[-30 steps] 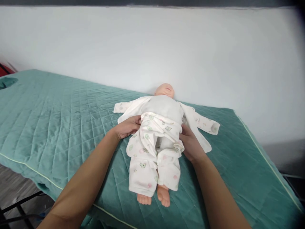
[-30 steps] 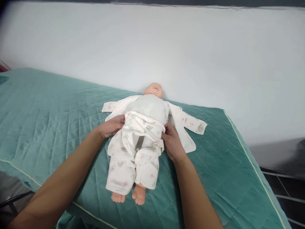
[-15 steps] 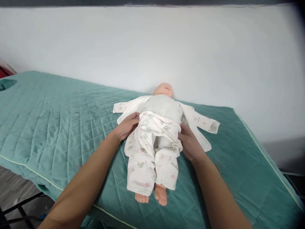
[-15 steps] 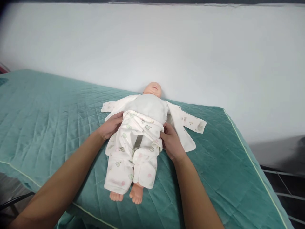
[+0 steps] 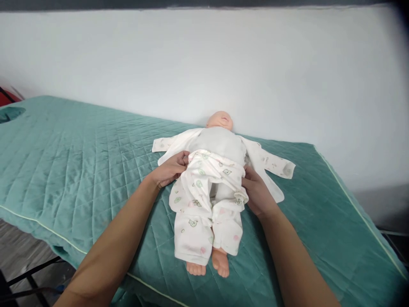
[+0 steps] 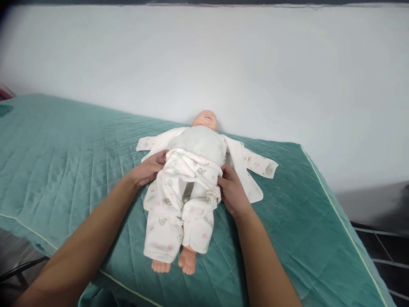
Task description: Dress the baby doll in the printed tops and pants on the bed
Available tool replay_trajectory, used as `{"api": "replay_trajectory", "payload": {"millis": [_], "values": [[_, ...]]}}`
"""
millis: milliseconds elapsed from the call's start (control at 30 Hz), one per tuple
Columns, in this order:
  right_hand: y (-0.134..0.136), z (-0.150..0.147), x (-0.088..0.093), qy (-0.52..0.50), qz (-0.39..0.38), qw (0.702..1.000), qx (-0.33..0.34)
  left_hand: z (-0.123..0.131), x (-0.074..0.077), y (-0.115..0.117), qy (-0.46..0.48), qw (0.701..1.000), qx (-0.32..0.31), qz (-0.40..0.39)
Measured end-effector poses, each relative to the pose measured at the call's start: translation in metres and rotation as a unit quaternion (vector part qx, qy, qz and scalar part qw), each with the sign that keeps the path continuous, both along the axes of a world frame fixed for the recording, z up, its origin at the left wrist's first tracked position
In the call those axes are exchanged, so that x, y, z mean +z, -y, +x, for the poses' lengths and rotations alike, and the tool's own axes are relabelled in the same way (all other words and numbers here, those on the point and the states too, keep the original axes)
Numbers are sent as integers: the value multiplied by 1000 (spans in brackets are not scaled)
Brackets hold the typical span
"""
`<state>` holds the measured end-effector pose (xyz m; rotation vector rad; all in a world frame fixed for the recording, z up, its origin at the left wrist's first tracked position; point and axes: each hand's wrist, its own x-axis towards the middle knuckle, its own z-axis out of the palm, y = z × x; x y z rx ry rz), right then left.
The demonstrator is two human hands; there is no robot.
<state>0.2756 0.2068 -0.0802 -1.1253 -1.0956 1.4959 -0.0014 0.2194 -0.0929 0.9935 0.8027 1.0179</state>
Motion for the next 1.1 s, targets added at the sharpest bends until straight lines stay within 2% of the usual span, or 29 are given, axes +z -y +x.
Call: {"api": "replay_trajectory", "payload": {"millis": [367,567,800,867,1033,1100], "values": [[-1,1,-1,-22,-7,1000,-11,0,1,2,37,999,6,11],[0,1,-2,-12,1,1000,-16,-1,2,2,22,1000,-9,18],[0,0,-1,-14,-3,1000,-24,-3,-6,1,-36,999,-22,17],[-2,1,-2,-15,-6,1000,-24,-2,-8,-1,-48,999,-1,22],[-6,6,-5,-11,-28,999,-14,7,-9,-9,-68,982,171,33],[-7,7,-5,-4,-32,999,-17,11,-8,-11,-98,976,193,28]]}}
